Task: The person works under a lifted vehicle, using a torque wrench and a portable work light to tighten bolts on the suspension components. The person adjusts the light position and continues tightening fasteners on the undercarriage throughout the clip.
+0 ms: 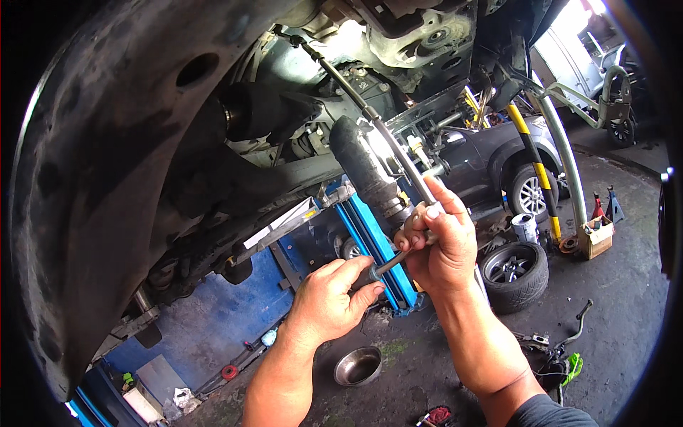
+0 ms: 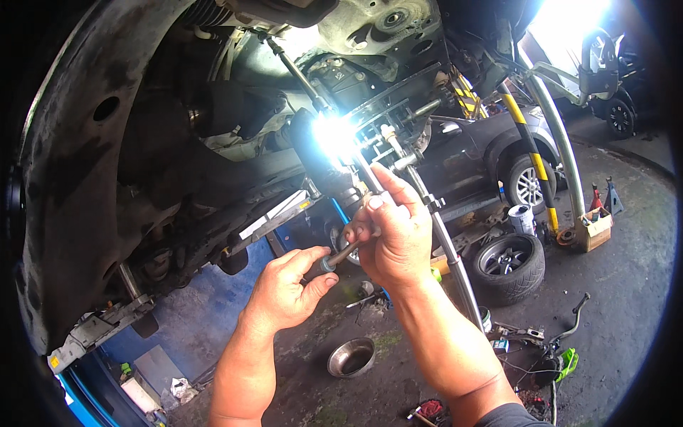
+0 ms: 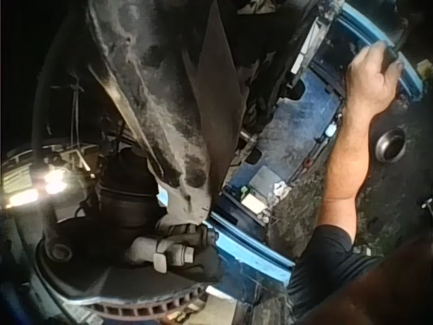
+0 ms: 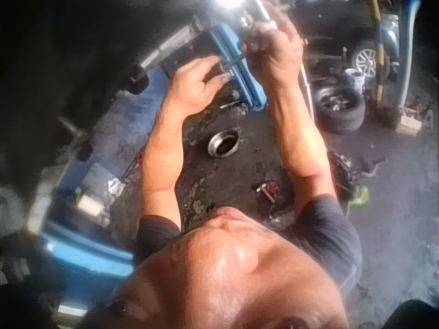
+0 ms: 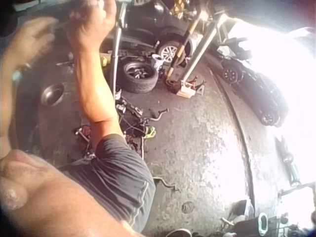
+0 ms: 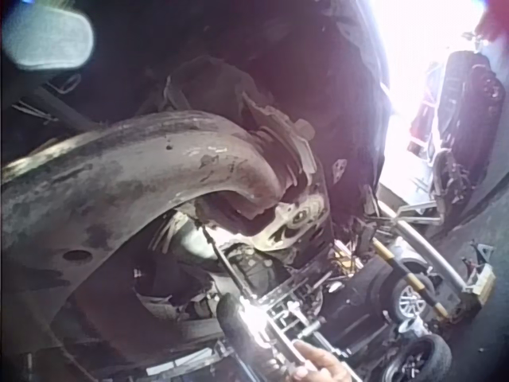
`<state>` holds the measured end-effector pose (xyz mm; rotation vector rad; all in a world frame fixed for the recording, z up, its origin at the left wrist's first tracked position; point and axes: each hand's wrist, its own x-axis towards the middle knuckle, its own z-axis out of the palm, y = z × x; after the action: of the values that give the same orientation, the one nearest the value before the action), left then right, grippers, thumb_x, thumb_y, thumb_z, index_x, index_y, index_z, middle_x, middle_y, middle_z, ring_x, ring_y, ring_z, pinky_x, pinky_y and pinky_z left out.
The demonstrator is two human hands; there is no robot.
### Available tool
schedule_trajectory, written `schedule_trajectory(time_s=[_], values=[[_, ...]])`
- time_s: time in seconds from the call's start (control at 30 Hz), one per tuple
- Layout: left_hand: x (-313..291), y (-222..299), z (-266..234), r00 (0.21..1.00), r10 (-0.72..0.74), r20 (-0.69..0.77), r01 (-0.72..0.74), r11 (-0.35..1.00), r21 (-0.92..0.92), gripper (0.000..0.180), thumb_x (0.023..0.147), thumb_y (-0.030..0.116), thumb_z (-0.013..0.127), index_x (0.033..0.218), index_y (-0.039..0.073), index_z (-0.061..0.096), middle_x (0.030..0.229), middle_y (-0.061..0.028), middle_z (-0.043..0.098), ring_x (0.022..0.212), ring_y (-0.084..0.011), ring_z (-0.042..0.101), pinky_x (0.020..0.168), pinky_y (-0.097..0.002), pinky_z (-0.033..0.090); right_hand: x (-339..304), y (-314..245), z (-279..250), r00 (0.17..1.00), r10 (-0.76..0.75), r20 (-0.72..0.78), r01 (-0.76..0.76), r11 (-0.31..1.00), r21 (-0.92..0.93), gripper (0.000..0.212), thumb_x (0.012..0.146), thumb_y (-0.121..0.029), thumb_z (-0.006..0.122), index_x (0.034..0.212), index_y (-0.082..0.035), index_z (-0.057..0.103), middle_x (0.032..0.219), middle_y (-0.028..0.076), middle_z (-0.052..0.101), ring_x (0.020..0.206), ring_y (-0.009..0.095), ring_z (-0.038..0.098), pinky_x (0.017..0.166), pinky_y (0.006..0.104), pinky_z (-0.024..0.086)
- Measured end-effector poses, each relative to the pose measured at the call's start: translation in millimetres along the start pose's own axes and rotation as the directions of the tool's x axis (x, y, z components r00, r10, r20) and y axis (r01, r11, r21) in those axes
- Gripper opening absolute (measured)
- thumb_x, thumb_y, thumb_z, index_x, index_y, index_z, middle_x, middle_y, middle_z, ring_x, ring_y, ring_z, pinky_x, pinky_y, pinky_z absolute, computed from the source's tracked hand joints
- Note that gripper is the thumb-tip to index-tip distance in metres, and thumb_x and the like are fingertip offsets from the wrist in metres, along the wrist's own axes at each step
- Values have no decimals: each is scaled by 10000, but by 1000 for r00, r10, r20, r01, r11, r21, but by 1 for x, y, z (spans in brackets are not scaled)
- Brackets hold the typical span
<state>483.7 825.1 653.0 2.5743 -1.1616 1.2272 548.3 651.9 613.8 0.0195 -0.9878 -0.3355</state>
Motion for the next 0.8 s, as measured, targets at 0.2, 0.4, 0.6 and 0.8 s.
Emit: schedule_trajectory(time_s=[0.2, 0.4, 0.6, 0.8], values=[[3, -1, -1, 1000, -11, 6, 11, 1000, -13, 472, 864, 356, 726, 1132, -23, 639, 911, -173, 668, 771, -303, 668, 687, -344, 530, 3, -2, 4, 1000, 0, -20, 0, 1000, -5, 480, 854, -63, 623, 1307, 22, 491, 738, 61, 561, 558, 135, 524, 561, 355, 496], [-8, 8, -6, 1000, -15, -13, 15, 999, 46, 457, 860, 332, 728, 1129, -26, 641, 941, -196, 677, 791, -331, 677, 701, -368, 542, 1, -1, 3, 997, 78, -19, -78, 997, -7, 474, 870, -79, 586, 1321, 11, 472, 741, 57, 559, 551, 130, 510, 557, 352, 483], [-14, 83, -33, 999, 45, 3, -45, 981, 188, 387, 825, 154, 707, 1140, -48, 611, 833, -187, 654, 680, -349, 633, 628, -405, 527, 11, -20, -4, 950, 310, 41, -304, 887, 348, 251, 908, -189, 536, 1122, -59, 551, 716, -7, 554, 547, 76, 514, 538, 284, 474], [1, 105, -37, 997, 76, 30, -81, 969, 232, 377, 811, 101, 686, 1147, -46, 604, 793, -177, 628, 673, -344, 614, 628, -404, 519, 17, -27, -12, 943, 333, 18, -308, 850, 428, 199, 914, -182, 548, 1064, -52, 552, 722, 7, 556, 563, 80, 528, 557, 287, 482]])
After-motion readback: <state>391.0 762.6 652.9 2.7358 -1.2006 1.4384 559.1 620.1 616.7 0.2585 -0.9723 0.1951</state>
